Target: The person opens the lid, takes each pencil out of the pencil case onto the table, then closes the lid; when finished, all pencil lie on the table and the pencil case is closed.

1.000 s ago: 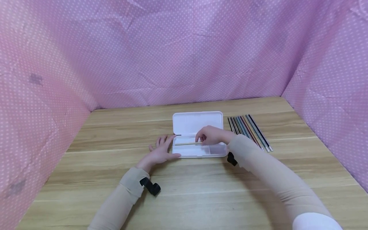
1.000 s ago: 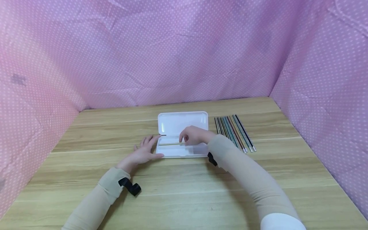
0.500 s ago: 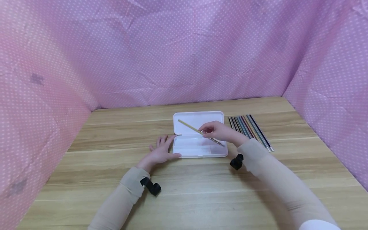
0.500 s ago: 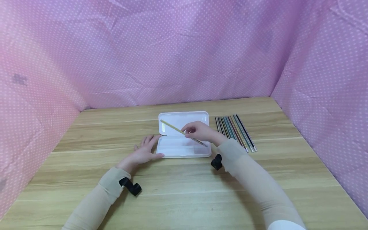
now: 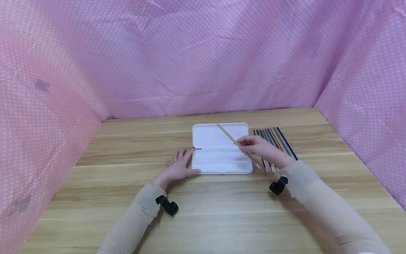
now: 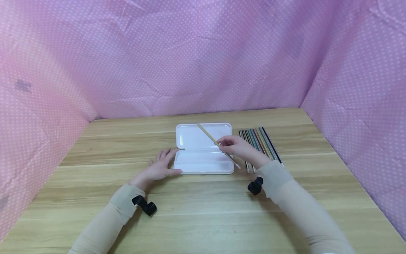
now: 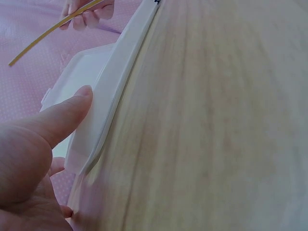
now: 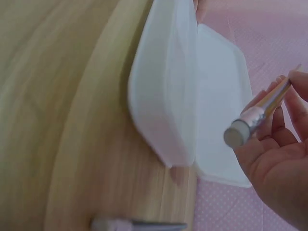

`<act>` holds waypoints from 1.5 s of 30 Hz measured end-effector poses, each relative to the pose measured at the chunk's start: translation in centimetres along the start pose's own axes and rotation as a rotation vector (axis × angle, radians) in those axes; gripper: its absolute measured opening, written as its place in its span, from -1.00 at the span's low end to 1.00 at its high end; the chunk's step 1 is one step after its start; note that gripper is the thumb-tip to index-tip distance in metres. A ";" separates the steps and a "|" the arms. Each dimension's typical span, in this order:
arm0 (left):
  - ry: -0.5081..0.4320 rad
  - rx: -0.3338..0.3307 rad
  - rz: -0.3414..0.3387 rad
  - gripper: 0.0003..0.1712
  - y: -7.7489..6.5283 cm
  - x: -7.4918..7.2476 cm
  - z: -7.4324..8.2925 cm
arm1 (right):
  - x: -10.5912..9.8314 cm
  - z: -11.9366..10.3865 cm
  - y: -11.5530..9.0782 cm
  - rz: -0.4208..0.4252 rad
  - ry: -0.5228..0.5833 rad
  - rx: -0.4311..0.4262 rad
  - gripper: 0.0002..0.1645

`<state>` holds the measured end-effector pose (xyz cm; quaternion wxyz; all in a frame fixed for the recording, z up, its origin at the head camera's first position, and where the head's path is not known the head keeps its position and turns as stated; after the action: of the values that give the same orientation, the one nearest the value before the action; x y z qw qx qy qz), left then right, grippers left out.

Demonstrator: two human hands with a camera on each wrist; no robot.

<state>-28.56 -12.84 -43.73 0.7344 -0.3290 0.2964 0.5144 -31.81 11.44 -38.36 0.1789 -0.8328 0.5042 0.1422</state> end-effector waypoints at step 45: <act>0.002 0.005 -0.012 0.02 0.0 0.0 0.0 | -16.5 10.8 -5.9 0.307 -0.299 0.197 -0.39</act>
<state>-28.53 -12.78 -43.74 0.7381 -0.3293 0.2964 0.5088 -34.62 31.71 -40.26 0.3084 -0.6943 0.6044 0.2398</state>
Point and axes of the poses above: each hand's wrist, its own y-axis towards the middle knuckle, its own x-axis out of the palm, z = x × y, the point moved 10 cm from there along y, towards the middle knuckle, and after that the axes turned 4 degrees about z, right-handed, at the moved point
